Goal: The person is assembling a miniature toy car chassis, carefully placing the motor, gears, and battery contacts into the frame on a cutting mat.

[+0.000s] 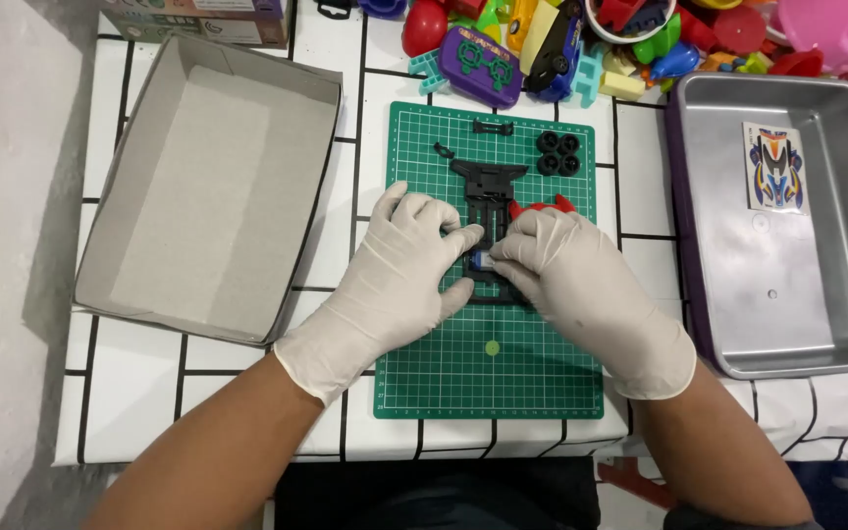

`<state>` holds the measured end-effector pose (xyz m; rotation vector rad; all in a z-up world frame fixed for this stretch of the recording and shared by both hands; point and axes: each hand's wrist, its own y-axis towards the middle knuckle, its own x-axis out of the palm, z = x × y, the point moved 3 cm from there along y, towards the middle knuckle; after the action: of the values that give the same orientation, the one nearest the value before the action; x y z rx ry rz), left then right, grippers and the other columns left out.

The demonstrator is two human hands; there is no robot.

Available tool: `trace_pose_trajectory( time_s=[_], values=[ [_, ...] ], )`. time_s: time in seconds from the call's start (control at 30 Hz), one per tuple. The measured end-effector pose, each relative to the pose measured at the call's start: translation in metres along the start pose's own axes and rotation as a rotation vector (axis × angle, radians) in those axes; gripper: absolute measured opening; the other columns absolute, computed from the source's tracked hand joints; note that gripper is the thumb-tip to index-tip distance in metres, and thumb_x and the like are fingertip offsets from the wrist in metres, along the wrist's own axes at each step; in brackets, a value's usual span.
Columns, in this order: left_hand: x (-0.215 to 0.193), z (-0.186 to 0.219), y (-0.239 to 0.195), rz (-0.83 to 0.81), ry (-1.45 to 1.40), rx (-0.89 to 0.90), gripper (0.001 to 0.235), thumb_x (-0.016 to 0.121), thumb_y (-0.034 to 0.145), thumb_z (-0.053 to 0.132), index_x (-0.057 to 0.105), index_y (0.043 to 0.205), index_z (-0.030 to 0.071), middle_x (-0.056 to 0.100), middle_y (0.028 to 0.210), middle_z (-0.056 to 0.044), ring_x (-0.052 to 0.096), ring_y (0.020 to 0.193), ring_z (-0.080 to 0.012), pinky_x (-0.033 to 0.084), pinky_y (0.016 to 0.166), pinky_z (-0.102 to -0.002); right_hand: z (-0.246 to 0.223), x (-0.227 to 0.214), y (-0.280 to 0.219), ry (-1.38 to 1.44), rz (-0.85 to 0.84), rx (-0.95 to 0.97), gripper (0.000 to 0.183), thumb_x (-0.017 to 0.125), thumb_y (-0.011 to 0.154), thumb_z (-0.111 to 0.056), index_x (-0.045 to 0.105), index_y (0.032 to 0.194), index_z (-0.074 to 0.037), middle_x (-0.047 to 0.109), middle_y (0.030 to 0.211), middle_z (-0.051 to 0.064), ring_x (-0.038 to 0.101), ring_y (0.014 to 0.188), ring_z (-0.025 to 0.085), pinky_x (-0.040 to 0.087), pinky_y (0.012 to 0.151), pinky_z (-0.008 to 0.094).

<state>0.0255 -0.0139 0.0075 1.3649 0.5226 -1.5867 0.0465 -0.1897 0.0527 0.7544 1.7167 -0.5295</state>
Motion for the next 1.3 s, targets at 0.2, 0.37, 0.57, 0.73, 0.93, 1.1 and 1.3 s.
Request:
trace_pose_trajectory(
  time_s=[0.2,0.37,0.57,0.73,0.93,1.1,1.3],
  values=[
    [-0.007,0.002,0.0,-0.044,-0.145,-0.033,0.047,0.07,0.084,0.035,0.067,0.126,0.014,0.054,0.108,-0.007,0.049,0.119,-0.0294,0.021,0.116,-0.06,-0.002,-0.017,0.001,0.202,-0.022,0.183,0.008,0.071,0.094,-0.015,0.078,0.096,-0.01,0.073,0.092,0.006,0.07,0.099,0.026,0.05,0.097,0.04],
    [-0.011,0.002,0.001,-0.053,-0.144,-0.035,0.047,0.07,0.084,0.035,0.067,0.126,0.014,0.055,0.109,-0.008,0.049,0.119,-0.0295,0.022,0.117,-0.059,-0.002,-0.011,0.002,0.21,-0.006,0.158,0.007,0.071,0.091,-0.01,0.078,0.094,-0.01,0.074,0.091,0.006,0.071,0.098,0.026,0.051,0.097,0.041],
    [-0.018,0.004,0.001,-0.084,-0.136,-0.052,0.048,0.07,0.084,0.037,0.067,0.126,0.015,0.056,0.111,-0.008,0.05,0.12,-0.0297,0.022,0.117,-0.059,-0.001,-0.023,-0.001,0.314,0.108,0.163,0.008,0.071,0.09,-0.005,0.077,0.094,-0.007,0.074,0.092,0.009,0.071,0.096,0.03,0.053,0.094,0.044],
    [-0.021,0.006,0.0,-0.087,-0.135,-0.069,0.051,0.07,0.084,0.04,0.065,0.129,0.015,0.056,0.113,-0.009,0.05,0.121,-0.0305,0.022,0.117,-0.059,0.025,-0.031,-0.007,0.374,0.341,0.187,0.017,0.066,0.096,-0.001,0.077,0.105,-0.01,0.071,0.096,0.007,0.068,0.099,0.027,0.053,0.095,0.04],
    [-0.021,0.009,-0.001,0.071,-0.229,0.005,0.036,0.07,0.085,0.033,0.07,0.118,0.019,0.055,0.11,-0.008,0.051,0.12,-0.0317,0.026,0.116,-0.058,0.033,-0.029,-0.011,0.419,0.53,0.349,0.019,0.067,0.097,-0.002,0.076,0.106,-0.015,0.065,0.096,0.005,0.065,0.098,0.022,0.051,0.097,0.04],
    [-0.011,0.008,-0.002,0.106,-0.221,0.054,0.02,0.07,0.086,0.033,0.074,0.102,0.023,0.055,0.108,-0.004,0.051,0.118,-0.0272,0.028,0.116,-0.057,0.035,-0.029,-0.01,0.445,0.653,0.378,0.021,0.065,0.099,0.002,0.076,0.107,-0.014,0.064,0.099,0.006,0.063,0.099,0.021,0.05,0.098,0.039],
    [-0.017,0.004,0.002,0.247,-0.343,0.041,0.017,0.069,0.092,0.028,0.071,0.106,0.019,0.059,0.103,-0.004,0.059,0.114,-0.0277,0.036,0.113,-0.053,0.045,-0.033,-0.012,0.45,0.776,0.443,0.025,0.06,0.1,0.008,0.071,0.109,-0.013,0.056,0.104,0.0,0.053,0.102,0.014,0.048,0.098,0.033]
  ],
)
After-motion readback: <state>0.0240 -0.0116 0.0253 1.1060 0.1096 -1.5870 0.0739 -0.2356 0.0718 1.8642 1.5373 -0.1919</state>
